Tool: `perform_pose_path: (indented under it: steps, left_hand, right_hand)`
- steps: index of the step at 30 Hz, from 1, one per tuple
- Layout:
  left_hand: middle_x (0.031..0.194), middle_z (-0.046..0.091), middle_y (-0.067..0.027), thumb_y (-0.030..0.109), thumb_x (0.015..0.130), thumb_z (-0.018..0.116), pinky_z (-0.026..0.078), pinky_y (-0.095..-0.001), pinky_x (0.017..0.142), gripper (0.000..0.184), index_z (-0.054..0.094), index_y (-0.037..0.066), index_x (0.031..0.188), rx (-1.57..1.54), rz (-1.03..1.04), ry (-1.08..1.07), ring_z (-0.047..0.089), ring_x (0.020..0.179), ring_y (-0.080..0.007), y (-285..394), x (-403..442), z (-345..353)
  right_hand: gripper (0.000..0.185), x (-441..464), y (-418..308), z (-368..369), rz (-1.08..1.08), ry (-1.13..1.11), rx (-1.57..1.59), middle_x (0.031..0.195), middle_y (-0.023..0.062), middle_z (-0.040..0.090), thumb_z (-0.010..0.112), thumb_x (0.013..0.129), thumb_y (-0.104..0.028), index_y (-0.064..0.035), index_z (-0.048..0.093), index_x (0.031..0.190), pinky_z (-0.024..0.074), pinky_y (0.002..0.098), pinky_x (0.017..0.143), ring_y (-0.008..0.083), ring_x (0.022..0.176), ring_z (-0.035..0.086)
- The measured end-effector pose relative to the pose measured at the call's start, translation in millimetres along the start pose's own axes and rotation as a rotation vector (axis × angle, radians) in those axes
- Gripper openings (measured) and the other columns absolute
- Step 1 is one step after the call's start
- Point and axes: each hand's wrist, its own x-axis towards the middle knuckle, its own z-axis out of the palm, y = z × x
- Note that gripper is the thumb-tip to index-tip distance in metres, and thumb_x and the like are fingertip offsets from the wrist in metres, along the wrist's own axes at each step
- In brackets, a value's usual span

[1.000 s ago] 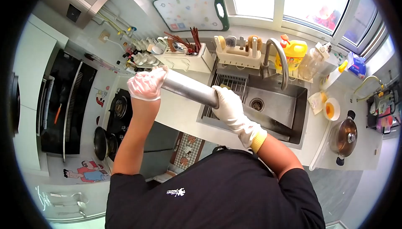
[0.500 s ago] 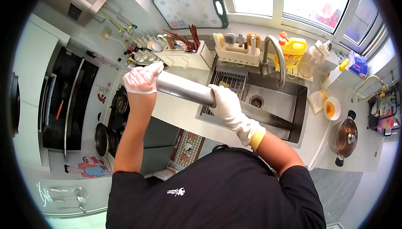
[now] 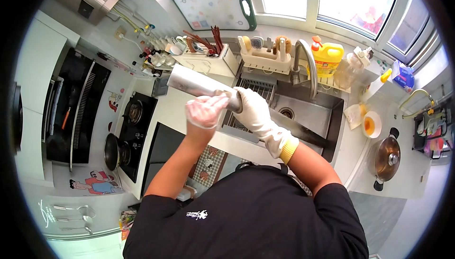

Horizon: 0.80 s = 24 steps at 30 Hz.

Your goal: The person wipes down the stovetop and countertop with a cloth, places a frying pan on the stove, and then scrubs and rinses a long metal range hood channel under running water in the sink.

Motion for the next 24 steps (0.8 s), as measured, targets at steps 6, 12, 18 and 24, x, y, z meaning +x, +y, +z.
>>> perform_pose_path:
  steps: [6,12,18,24]
  left_hand:
    - [0.101,0.076,-0.0011,-0.002,0.073,0.078,0.048,-0.0369,0.084,0.037,0.077,0.018,0.104,0.129,-0.024,0.299,0.068,0.092,-0.0184,-52,17,-43]
    - [0.102,0.077,-0.0065,-0.005,0.072,0.073,0.051,-0.0394,0.083,0.031,0.076,0.010,0.100,-0.123,0.009,0.184,0.070,0.088,-0.0239,19,5,28]
    - [0.098,0.076,-0.0106,-0.001,0.075,0.071,0.056,-0.0414,0.074,0.026,0.076,0.006,0.100,-0.272,-0.023,0.108,0.071,0.082,-0.0295,43,15,22]
    - [0.102,0.076,-0.0121,0.008,0.081,0.071,0.054,-0.0425,0.074,0.023,0.074,0.002,0.104,-0.199,0.024,0.005,0.070,0.086,-0.0302,69,29,36]
  right_hand:
    - [0.056,8,1,-19,0.030,0.002,-0.020,0.110,0.0173,0.068,0.085,0.074,-0.018,-0.0066,0.062,0.124,0.0540,0.0411,0.091,0.0361,0.102,0.067]
    - [0.058,8,4,-17,0.007,0.034,0.060,0.108,0.0170,0.068,0.082,0.075,-0.018,-0.0088,0.061,0.128,0.0537,0.0421,0.090,0.0363,0.101,0.067]
    - [0.062,9,6,-28,0.049,0.016,0.016,0.105,0.0178,0.067,0.078,0.081,-0.016,-0.0094,0.054,0.138,0.0547,0.0415,0.086,0.0369,0.096,0.067]
    - [0.082,12,32,-34,-0.199,0.218,0.119,0.111,0.0169,0.066,0.078,0.076,0.002,-0.0136,0.046,0.149,0.0552,0.0404,0.088,0.0348,0.100,0.067]
